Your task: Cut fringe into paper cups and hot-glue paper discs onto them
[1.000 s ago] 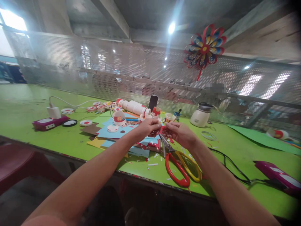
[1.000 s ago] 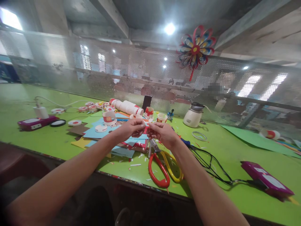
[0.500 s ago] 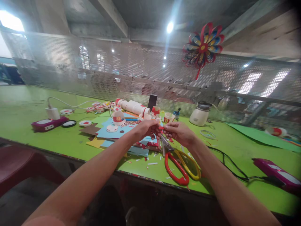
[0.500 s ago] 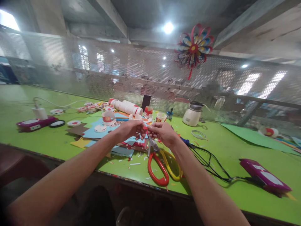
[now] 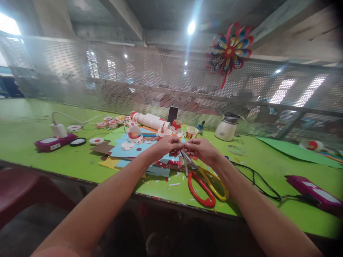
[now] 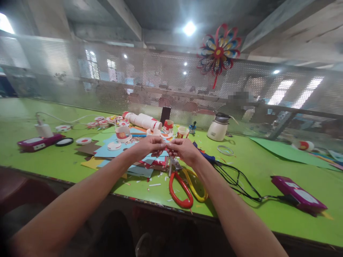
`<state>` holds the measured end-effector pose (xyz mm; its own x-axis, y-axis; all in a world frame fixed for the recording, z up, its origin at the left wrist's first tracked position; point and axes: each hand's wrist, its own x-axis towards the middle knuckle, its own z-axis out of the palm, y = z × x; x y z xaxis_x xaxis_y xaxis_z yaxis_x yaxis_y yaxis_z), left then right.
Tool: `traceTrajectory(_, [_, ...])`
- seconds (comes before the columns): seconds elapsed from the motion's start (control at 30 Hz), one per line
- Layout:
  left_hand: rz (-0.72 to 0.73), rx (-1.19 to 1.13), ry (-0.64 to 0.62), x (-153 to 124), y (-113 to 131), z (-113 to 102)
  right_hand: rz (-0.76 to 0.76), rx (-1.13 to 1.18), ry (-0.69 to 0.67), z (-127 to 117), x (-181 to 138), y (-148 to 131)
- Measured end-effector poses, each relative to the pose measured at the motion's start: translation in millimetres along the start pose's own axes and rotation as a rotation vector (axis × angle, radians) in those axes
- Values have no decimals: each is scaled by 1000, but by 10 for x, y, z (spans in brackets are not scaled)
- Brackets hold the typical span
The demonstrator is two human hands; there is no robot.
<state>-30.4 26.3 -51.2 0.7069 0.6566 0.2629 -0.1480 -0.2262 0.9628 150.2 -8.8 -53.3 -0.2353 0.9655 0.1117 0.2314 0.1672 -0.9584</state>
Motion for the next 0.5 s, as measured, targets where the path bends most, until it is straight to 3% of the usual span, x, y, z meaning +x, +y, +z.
traceTrajectory(0.27, [110, -119, 105, 11, 54, -158, -30, -388, 69, -44, -121, -327])
traceTrajectory(0.37, [159, -167, 129, -14, 105, -170, -23, -678, 35, -36, -375, -436])
traceTrajectory(0.5, [230, -224, 151, -46, 161, -120, -19, -1026, 35, 57, -846, -340])
